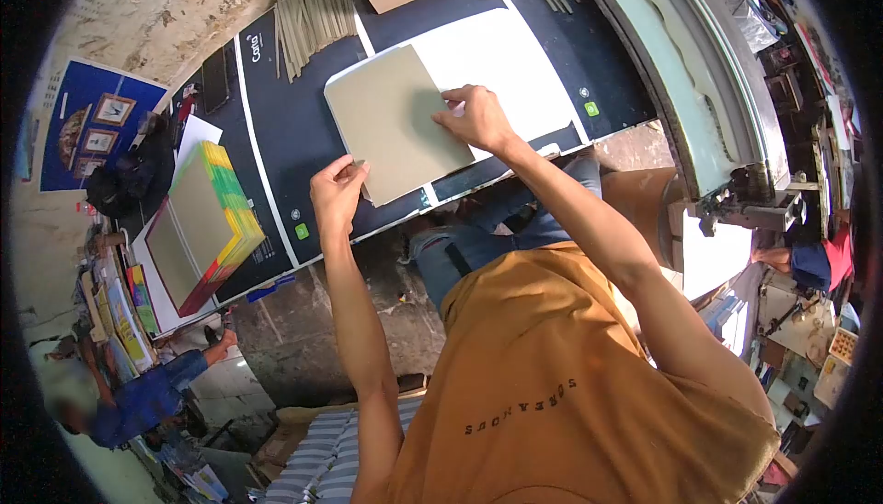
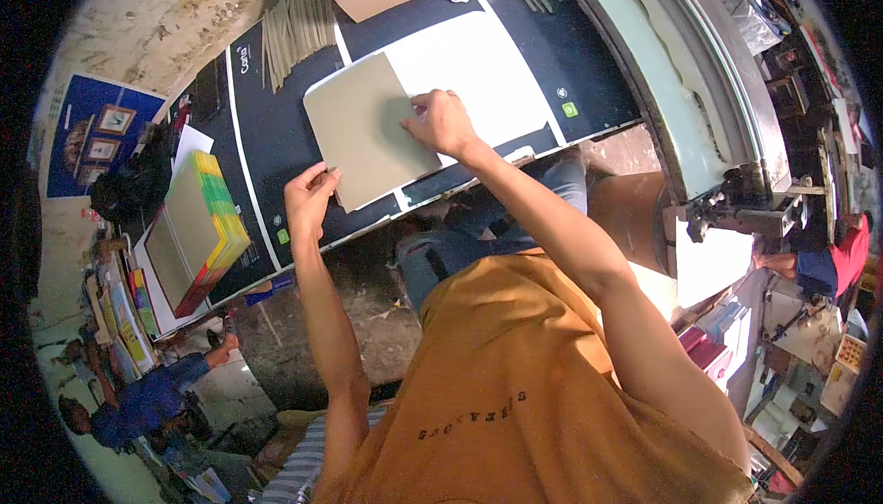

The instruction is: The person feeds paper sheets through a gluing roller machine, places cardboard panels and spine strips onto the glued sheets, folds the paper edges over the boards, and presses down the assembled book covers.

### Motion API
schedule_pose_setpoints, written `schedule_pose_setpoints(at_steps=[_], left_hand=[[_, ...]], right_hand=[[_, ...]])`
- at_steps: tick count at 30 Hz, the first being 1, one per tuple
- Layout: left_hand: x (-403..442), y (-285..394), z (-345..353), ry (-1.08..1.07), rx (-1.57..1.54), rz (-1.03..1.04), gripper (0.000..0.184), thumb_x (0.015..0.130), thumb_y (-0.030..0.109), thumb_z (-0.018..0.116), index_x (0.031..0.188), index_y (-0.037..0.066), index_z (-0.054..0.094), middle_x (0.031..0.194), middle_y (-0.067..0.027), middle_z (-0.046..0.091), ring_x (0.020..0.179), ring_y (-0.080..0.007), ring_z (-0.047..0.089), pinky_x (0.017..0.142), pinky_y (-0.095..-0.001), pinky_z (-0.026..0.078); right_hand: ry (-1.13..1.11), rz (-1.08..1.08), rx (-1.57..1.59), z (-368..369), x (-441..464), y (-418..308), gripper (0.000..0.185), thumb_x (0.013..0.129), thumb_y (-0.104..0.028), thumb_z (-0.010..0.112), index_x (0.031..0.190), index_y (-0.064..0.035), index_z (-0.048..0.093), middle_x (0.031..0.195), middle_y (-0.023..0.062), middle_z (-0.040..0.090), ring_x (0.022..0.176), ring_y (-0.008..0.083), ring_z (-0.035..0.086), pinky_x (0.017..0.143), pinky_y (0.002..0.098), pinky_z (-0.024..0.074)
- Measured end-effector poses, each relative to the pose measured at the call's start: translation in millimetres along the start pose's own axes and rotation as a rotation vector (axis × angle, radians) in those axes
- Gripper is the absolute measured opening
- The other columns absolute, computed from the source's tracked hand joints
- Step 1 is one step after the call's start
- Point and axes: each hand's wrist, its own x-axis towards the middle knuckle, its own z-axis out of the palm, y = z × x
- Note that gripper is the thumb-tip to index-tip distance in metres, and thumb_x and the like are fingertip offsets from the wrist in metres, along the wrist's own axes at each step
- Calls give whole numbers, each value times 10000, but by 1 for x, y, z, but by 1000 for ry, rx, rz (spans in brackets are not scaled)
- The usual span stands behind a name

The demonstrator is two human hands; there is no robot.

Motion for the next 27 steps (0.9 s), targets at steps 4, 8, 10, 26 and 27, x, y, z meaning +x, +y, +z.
schedule_pose_setpoints(at_steps=[4, 8, 10, 26, 27], left_hand=[[7, 0, 4, 24, 53, -25, 496, 832, 117, 828, 1239, -110, 658, 938, -82, 729, 796, -109, 636, 726, -261, 515], [13, 2, 8, 40, 121, -42, 460, 805, 117, 837, 1199, -78, 701, 956, -121, 761, 834, -131, 696, 769, -271, 547], [18, 1, 9, 45, 134, -31, 454, 803, 117, 836, 1189, -82, 704, 943, -120, 762, 823, -129, 696, 765, -270, 547], [30, -6, 10, 88, 233, -18, 425, 783, 123, 845, 1146, -67, 732, 947, -133, 775, 828, -145, 719, 784, -272, 556], [31, -7, 10, 88, 229, -15, 425, 782, 122, 846, 1144, -69, 732, 948, -134, 775, 829, -147, 721, 785, -272, 558]], right_hand=[[-10, -1, 2, 4, 5, 11, 369, 767, -286, 773, 976, 18, 755, 905, 211, 739, 911, 407, 701, 881, 459, 558], [-44, 10, -45, 7, 9, 18, 311, 768, -287, 762, 872, 5, 736, 876, 204, 728, 980, 422, 668, 880, 484, 561], [-57, 0, -60, 10, 12, 23, 292, 769, -281, 755, 858, -5, 731, 868, 206, 721, 998, 418, 657, 875, 494, 562], [-149, 136, -136, 12, 22, 15, 377, 761, -293, 764, 1060, -63, 770, 1038, 239, 716, 1089, 385, 653, 964, 473, 534], [-150, 137, -135, 12, 22, 15, 373, 760, -290, 765, 1055, -61, 770, 1046, 244, 712, 1086, 387, 655, 966, 475, 532]])
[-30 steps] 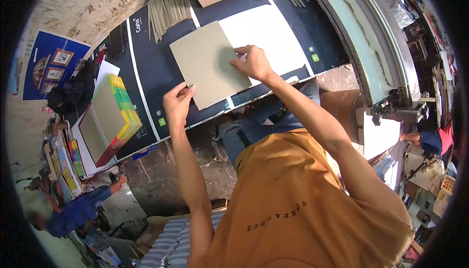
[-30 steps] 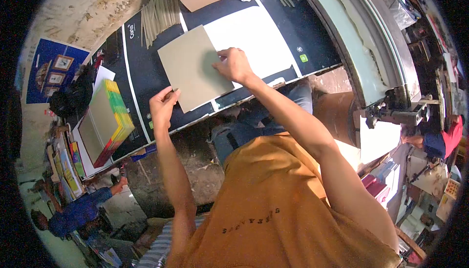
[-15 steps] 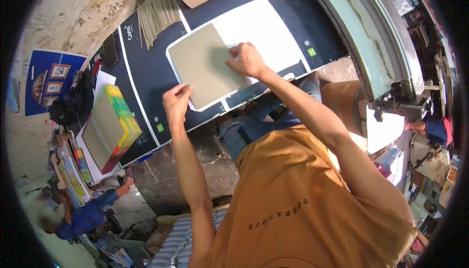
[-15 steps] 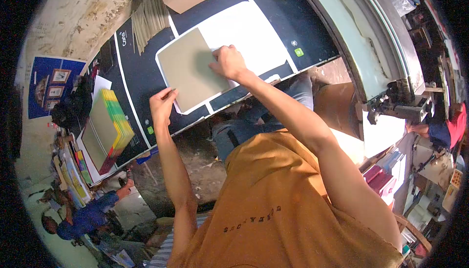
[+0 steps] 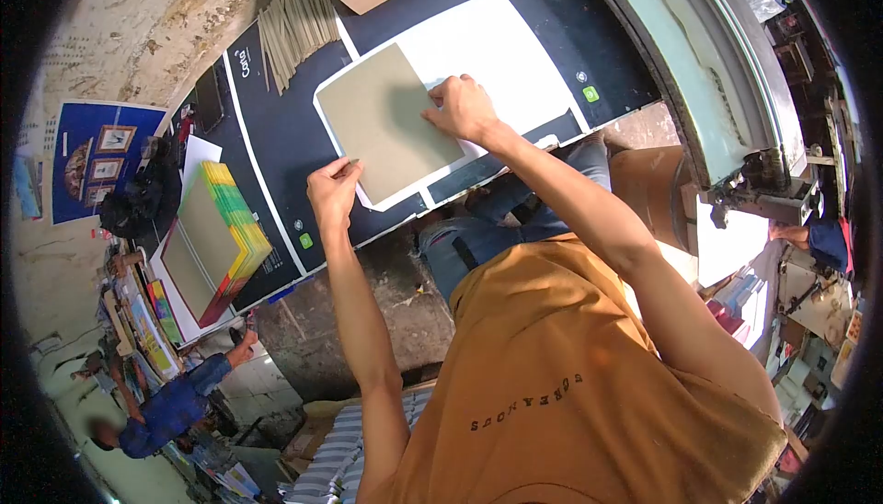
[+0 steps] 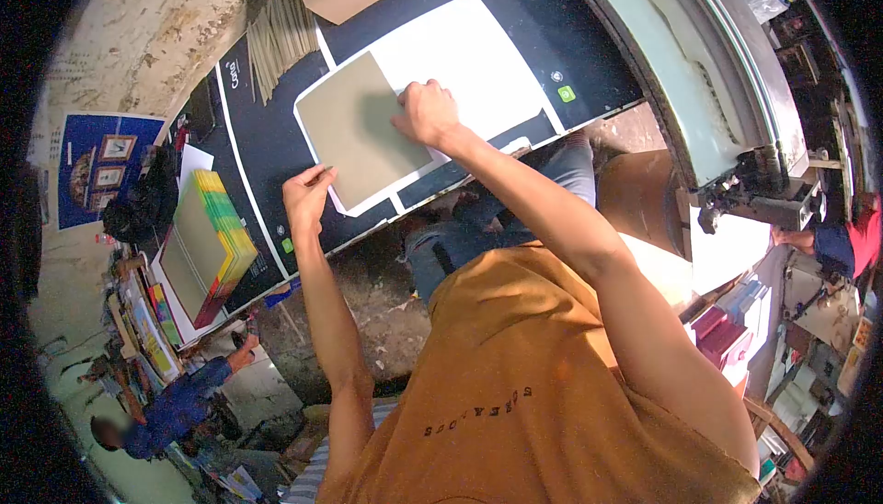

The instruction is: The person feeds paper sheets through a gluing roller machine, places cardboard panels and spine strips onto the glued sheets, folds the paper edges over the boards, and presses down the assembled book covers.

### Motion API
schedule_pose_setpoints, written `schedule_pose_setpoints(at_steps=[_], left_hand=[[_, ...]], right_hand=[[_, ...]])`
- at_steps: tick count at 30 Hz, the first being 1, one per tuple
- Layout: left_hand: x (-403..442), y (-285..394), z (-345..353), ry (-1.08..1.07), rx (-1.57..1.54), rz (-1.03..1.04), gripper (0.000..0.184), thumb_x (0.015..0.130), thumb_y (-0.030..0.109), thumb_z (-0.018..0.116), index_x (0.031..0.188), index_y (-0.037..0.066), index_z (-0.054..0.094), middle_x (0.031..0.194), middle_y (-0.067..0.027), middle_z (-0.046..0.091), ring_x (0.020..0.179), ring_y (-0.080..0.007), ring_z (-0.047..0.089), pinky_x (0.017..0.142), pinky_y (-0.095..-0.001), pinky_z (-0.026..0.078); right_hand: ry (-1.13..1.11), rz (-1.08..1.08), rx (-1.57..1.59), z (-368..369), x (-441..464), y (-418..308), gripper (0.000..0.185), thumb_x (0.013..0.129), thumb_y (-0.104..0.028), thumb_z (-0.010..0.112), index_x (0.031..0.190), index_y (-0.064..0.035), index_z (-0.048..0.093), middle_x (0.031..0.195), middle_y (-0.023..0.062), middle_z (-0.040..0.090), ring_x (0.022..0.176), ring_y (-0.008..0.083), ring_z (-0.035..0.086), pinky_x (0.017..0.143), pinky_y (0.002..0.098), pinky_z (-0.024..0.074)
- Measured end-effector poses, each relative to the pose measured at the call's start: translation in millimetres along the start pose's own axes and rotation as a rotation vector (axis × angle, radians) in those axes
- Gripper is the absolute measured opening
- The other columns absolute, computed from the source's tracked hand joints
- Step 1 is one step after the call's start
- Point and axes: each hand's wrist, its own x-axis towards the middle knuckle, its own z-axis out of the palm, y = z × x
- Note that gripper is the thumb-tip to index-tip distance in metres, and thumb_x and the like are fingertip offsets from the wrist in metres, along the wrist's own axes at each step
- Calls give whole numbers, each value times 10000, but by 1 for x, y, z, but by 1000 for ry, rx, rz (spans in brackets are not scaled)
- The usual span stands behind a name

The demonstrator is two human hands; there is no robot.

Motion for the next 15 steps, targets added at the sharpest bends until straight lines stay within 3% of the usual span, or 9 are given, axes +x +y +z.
schedule_pose_setpoints(at_steps=[5, 11, 14, 15], left_hand=[[0, -1, 0, -3, -40, 12, 421, 777, 106, 850, 1134, -83, 729, 948, -134, 774, 831, -144, 723, 790, -270, 561], [-1, -1, -1, -1, -47, 4, 421, 773, 96, 851, 1133, -85, 728, 955, -135, 774, 835, -142, 722, 792, -264, 559], [0, -2, -1, -6, -49, 3, 422, 773, 99, 851, 1133, -83, 729, 963, -138, 774, 840, -144, 723, 797, -265, 558], [0, -3, -1, -5, -52, 1, 422, 772, 100, 851, 1133, -83, 730, 967, -139, 774, 842, -145, 723, 799, -265, 557]], right_hand=[[-27, 11, -9, 0, 3, 0, 363, 757, -272, 766, 1060, -71, 760, 1065, 249, 703, 1067, 396, 665, 973, 480, 524], [59, -45, -8, -3, -5, -5, 443, 765, -246, 771, 1175, -114, 667, 1013, 202, 709, 1047, 366, 679, 971, 477, 504], [135, -82, -84, -4, -7, -8, 394, 754, -205, 766, 1118, -83, 681, 887, 83, 754, 925, 289, 719, 861, 435, 548], [142, -86, -84, -4, -7, -8, 392, 751, -204, 769, 1113, -81, 681, 880, 81, 754, 923, 290, 721, 858, 434, 548]])
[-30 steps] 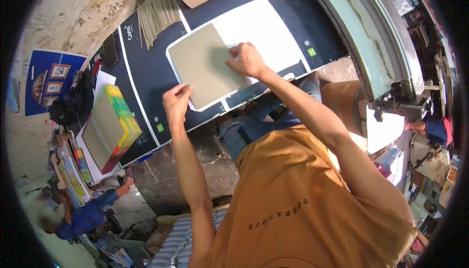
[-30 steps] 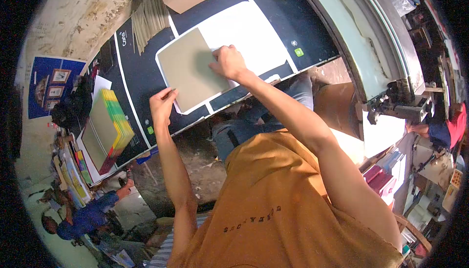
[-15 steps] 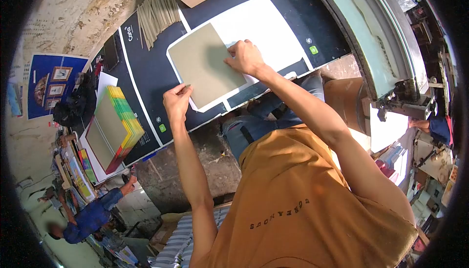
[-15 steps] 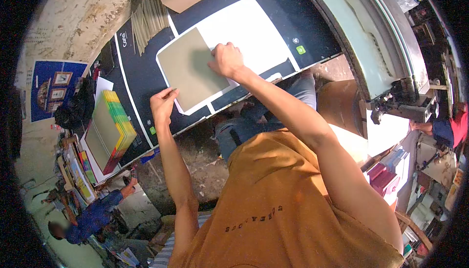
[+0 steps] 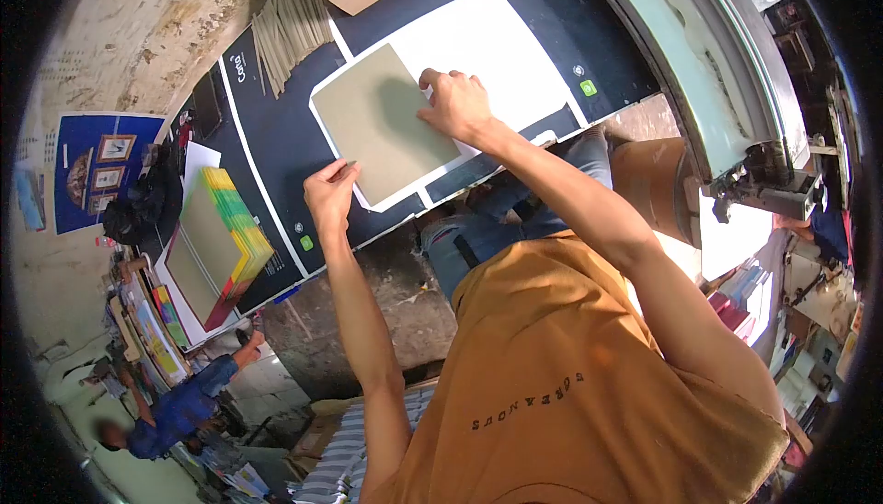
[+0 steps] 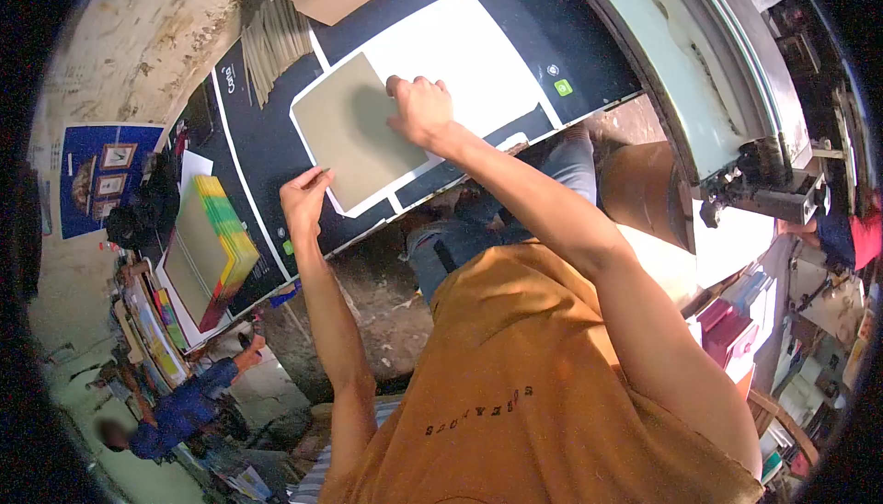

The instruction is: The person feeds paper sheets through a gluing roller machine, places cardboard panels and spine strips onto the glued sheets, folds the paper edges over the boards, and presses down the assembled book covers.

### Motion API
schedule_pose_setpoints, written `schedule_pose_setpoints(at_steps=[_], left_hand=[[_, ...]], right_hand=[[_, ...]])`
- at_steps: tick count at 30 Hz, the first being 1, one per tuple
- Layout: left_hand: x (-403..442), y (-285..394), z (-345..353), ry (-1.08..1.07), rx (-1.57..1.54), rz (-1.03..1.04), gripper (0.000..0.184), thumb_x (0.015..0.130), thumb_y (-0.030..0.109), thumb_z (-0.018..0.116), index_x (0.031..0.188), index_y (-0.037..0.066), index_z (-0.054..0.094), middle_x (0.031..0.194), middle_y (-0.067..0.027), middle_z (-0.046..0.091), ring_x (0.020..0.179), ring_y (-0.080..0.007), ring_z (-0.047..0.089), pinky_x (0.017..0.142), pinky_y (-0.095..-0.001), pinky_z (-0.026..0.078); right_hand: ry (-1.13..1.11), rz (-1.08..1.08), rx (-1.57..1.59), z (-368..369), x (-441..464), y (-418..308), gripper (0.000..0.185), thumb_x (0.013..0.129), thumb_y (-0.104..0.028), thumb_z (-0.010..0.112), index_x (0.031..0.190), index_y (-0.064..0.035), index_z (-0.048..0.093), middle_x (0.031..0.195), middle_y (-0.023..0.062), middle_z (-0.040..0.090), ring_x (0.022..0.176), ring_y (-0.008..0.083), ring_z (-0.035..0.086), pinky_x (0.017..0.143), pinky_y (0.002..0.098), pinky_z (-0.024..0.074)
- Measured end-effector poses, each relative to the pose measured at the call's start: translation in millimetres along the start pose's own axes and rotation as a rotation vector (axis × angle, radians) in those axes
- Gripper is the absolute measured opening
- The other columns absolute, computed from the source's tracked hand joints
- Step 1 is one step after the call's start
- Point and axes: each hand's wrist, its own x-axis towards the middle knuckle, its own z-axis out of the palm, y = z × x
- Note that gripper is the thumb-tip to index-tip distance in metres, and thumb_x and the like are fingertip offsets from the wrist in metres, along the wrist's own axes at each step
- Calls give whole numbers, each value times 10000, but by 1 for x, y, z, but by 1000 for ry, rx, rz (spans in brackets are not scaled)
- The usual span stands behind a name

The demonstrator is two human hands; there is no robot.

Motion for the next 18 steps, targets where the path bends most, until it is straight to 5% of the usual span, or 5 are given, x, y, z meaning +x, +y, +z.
schedule_pose_setpoints(at_steps=[18], left_hand=[[2, 1, -1, 6, 60, 8, 455, 762, 149, 858, 1149, -56, 735, 978, -136, 777, 855, -146, 717, 814, -278, 551]], right_hand=[[-44, 37, 14, -7, 6, -3, 382, 709, -200, 796, 1043, -61, 674, 841, 147, 746, 881, 341, 730, 866, 457, 535]])
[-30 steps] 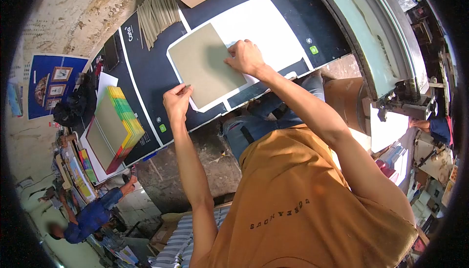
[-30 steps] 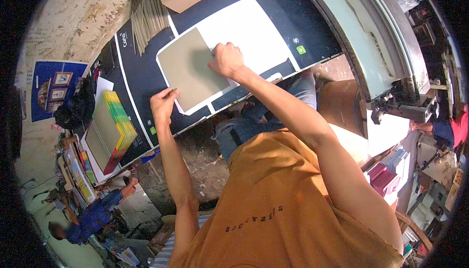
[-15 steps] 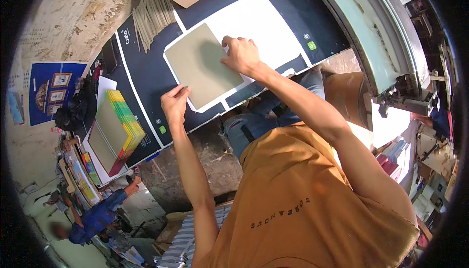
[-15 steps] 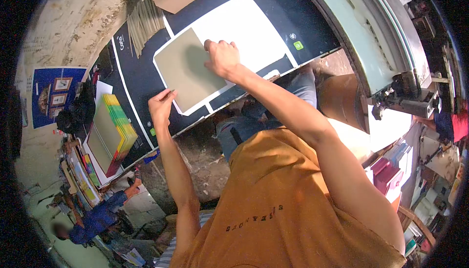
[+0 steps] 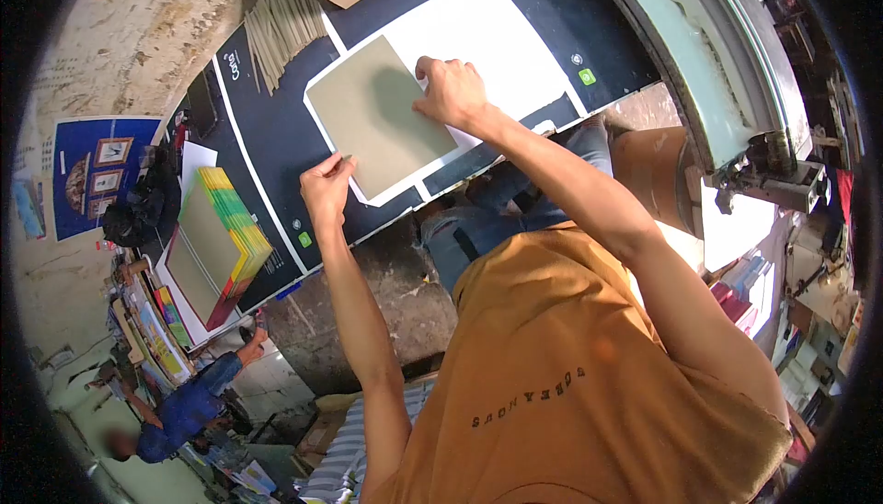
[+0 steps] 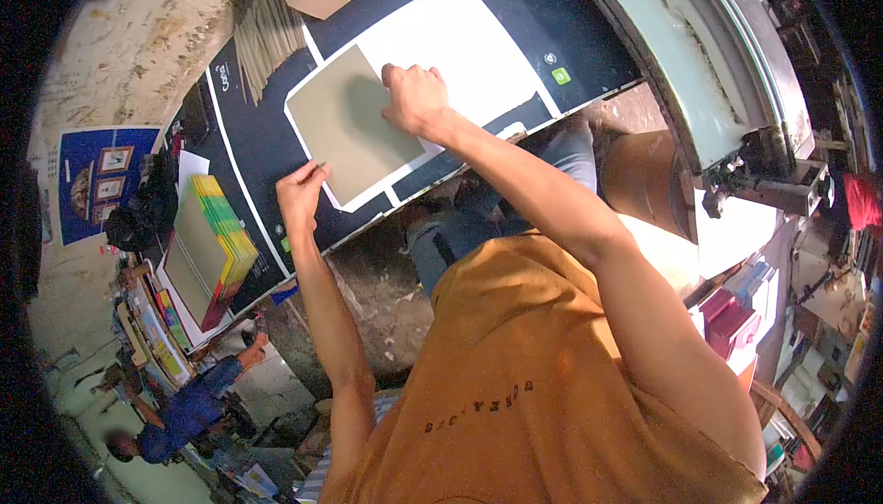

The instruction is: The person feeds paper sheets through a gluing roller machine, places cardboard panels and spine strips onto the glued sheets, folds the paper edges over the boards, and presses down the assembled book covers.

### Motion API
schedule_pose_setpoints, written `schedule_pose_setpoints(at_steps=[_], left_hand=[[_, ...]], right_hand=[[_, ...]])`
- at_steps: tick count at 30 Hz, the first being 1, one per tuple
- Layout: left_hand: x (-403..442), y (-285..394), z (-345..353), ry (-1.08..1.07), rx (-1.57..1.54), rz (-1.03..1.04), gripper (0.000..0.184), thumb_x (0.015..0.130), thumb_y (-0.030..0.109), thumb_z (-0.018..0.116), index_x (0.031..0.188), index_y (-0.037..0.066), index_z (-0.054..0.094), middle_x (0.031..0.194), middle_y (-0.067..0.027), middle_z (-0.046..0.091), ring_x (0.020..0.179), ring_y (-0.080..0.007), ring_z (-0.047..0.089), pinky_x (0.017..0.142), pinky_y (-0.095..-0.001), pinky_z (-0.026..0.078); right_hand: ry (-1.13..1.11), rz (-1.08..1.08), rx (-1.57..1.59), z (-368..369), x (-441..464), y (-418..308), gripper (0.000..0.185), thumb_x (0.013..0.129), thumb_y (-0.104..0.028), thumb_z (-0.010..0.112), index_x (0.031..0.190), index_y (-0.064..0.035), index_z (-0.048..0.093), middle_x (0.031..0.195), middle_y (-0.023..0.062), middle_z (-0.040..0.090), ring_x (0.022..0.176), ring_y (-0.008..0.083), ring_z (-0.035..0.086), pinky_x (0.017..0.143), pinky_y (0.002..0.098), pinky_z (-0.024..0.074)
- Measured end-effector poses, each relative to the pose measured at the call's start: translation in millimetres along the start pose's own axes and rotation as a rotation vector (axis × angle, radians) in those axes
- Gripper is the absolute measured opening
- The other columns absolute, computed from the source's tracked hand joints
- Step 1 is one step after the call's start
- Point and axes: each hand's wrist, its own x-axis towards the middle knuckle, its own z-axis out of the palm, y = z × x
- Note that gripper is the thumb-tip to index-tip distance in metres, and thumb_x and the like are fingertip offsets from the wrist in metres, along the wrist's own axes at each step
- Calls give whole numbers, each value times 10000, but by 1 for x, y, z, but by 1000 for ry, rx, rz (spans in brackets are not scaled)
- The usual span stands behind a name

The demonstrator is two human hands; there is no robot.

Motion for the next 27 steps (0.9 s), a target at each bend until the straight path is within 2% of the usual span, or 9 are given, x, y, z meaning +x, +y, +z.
schedule_pose_setpoints(at_steps=[2, 6, 8, 11, 21, 24, 27], left_hand=[[0, 1, 1, 1, -6, -6, 452, 762, 148, 858, 1148, -54, 736, 976, -137, 777, 850, -145, 716, 810, -278, 551], [0, 0, 1, 2, -11, -13, 451, 762, 152, 858, 1149, -47, 738, 972, -141, 777, 846, -143, 717, 806, -279, 551], [-2, 4, -1, -21, 10, -19, 477, 795, 141, 853, 1188, -86, 703, 1022, -147, 760, 882, -144, 699, 829, -267, 537], [-3, 5, -1, -34, 20, -14, 492, 812, 136, 849, 1207, -107, 685, 1053, -153, 751, 904, -146, 693, 841, -262, 531], [-5, 8, -1, -18, 28, -17, 473, 804, 141, 844, 1191, -90, 701, 1062, -155, 754, 905, -144, 697, 845, -259, 531], [-3, 2, 1, 14, 12, 15, 429, 764, 135, 852, 1140, -40, 744, 983, -144, 780, 866, -144, 726, 820, -272, 558], [-5, 6, -1, -31, 47, -2, 448, 811, 152, 840, 1183, -65, 713, 1036, -133, 767, 888, -133, 705, 822, -255, 540]], right_hand=[[-30, 10, 65, 0, 2, 2, 362, 686, -169, 760, 1022, -64, 673, 896, 201, 731, 909, 372, 719, 913, 478, 509], [-29, 4, 39, 0, 5, 2, 341, 680, -170, 766, 992, -66, 671, 892, 195, 733, 902, 374, 720, 901, 481, 520], [-17, -1, 27, 1, 5, 2, 337, 686, -182, 781, 983, -68, 671, 897, 192, 734, 900, 372, 722, 901, 481, 528], [-24, 0, -21, -1, 7, 1, 454, 702, -241, 863, 1055, -31, 670, 895, 176, 748, 879, 363, 732, 823, 440, 572], [-20, 10, -7, 1, 11, 2, 450, 687, -245, 864, 1039, -34, 678, 840, 186, 742, 850, 356, 737, 813, 432, 576], [-16, 8, -5, 3, 13, 5, 449, 682, -249, 863, 1034, -38, 681, 824, 179, 743, 835, 350, 739, 810, 425, 581], [-2, -12, -5, 3, 12, 4, 454, 681, -253, 869, 1033, -36, 683, 817, 167, 747, 820, 332, 745, 793, 409, 589]])
